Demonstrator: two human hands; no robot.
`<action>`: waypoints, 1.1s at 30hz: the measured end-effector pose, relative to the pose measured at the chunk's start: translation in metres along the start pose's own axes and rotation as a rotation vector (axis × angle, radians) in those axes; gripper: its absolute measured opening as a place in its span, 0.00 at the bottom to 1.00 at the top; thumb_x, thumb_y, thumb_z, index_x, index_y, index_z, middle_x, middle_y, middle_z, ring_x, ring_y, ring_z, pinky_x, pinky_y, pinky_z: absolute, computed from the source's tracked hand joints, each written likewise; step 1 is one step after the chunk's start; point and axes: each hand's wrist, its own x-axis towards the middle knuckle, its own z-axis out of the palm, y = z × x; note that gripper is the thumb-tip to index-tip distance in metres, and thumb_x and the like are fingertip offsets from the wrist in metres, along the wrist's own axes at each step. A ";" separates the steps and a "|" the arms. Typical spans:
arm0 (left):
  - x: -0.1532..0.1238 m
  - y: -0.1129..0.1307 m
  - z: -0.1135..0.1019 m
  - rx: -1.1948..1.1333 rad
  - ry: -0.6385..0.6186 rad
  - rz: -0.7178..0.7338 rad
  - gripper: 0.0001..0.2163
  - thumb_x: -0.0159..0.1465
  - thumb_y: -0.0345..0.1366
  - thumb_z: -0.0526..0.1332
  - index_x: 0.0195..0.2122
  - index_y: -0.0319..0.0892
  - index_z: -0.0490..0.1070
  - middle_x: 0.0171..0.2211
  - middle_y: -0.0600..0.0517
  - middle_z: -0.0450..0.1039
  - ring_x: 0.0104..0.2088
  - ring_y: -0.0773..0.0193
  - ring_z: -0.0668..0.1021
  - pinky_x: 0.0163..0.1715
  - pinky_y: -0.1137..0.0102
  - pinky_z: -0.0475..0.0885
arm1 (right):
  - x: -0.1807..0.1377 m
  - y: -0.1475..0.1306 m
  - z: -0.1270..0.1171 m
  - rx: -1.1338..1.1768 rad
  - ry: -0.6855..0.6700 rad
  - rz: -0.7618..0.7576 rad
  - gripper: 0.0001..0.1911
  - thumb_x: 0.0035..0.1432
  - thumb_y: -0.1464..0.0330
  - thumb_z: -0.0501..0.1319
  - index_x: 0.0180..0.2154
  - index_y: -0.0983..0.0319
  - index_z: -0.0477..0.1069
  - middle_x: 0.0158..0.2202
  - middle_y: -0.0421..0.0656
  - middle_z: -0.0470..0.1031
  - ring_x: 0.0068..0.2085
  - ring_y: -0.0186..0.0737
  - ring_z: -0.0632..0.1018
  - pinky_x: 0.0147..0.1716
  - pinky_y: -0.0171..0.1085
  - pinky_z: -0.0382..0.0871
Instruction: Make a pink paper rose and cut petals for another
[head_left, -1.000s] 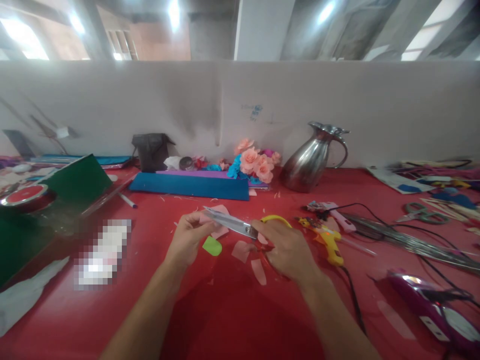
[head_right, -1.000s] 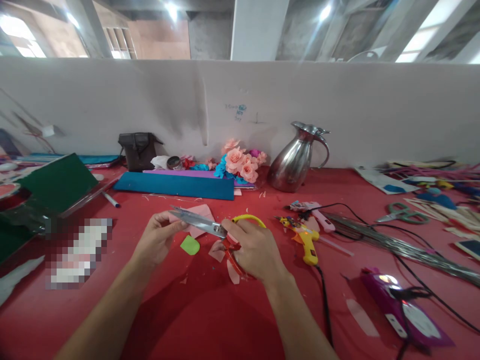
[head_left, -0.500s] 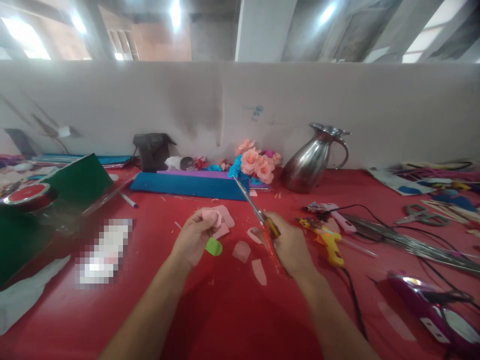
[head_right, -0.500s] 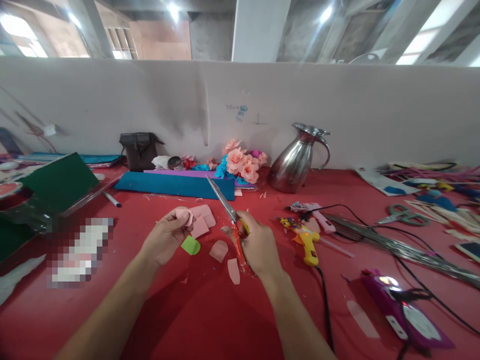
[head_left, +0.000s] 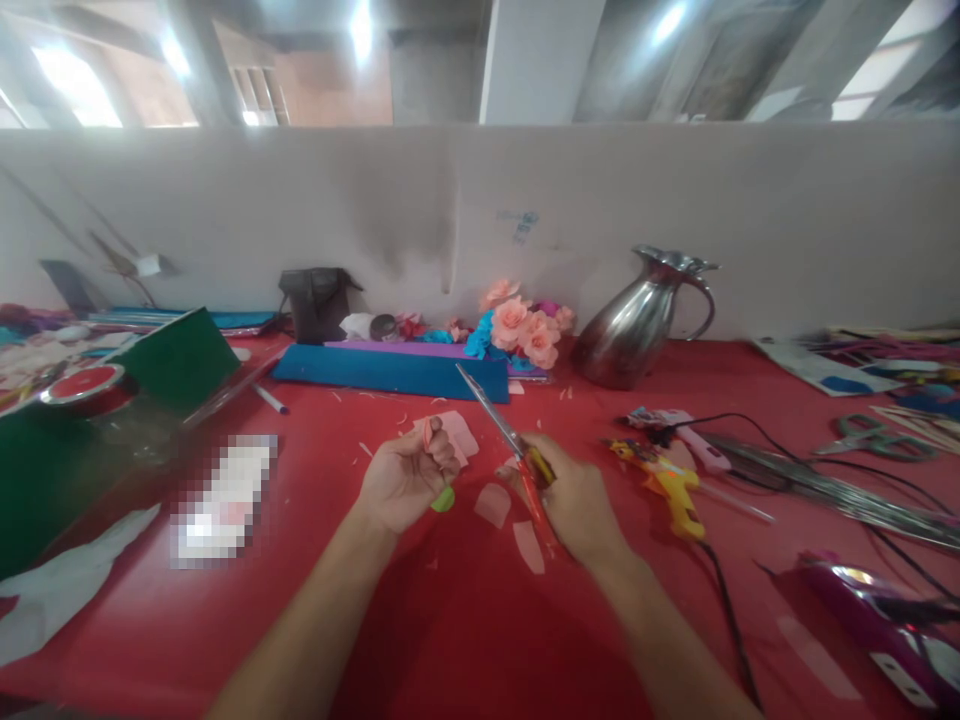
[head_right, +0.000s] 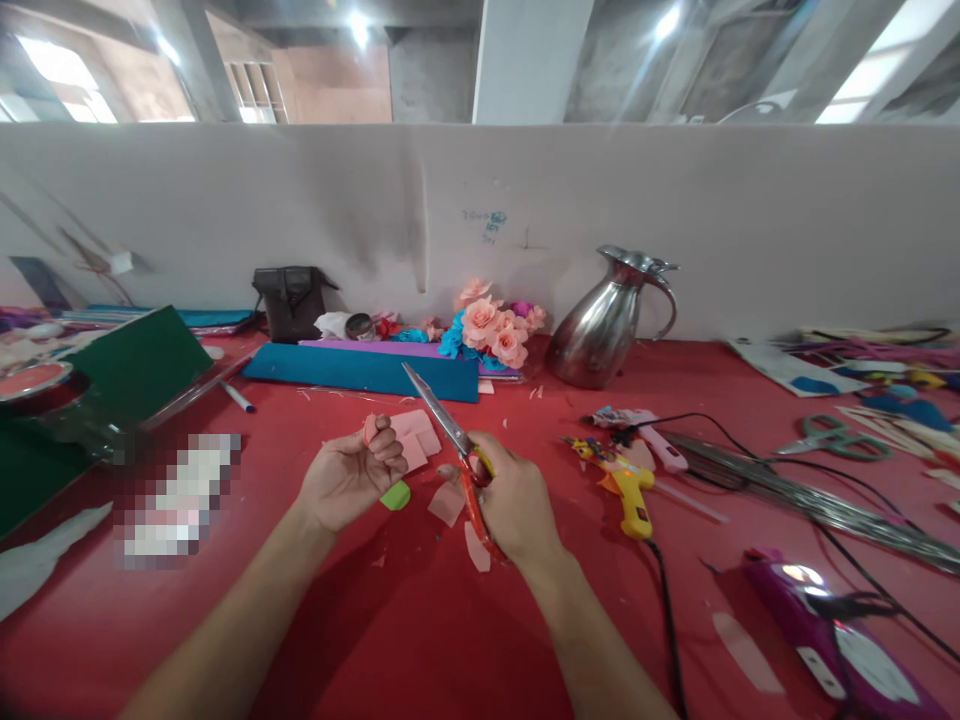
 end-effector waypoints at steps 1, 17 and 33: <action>0.000 0.000 0.000 0.004 0.003 0.002 0.06 0.59 0.26 0.52 0.29 0.37 0.67 0.20 0.54 0.57 0.21 0.71 0.63 0.26 0.74 0.64 | 0.000 0.001 0.000 -0.018 -0.006 0.021 0.16 0.56 0.56 0.56 0.40 0.59 0.70 0.21 0.38 0.69 0.22 0.35 0.68 0.24 0.32 0.59; -0.001 -0.011 -0.002 0.680 0.020 0.159 0.10 0.57 0.36 0.62 0.22 0.39 0.64 0.22 0.56 0.60 0.24 0.72 0.62 0.27 0.75 0.58 | 0.012 0.029 -0.011 -0.503 -0.328 0.364 0.16 0.57 0.66 0.51 0.47 0.60 0.65 0.37 0.52 0.78 0.39 0.54 0.78 0.30 0.40 0.62; 0.002 -0.023 -0.007 0.976 0.139 0.119 0.14 0.48 0.34 0.68 0.35 0.40 0.70 0.24 0.55 0.69 0.25 0.69 0.72 0.27 0.74 0.64 | 0.005 -0.015 0.001 0.293 -0.299 0.084 0.15 0.58 0.59 0.56 0.45 0.57 0.71 0.41 0.44 0.77 0.39 0.40 0.76 0.37 0.38 0.68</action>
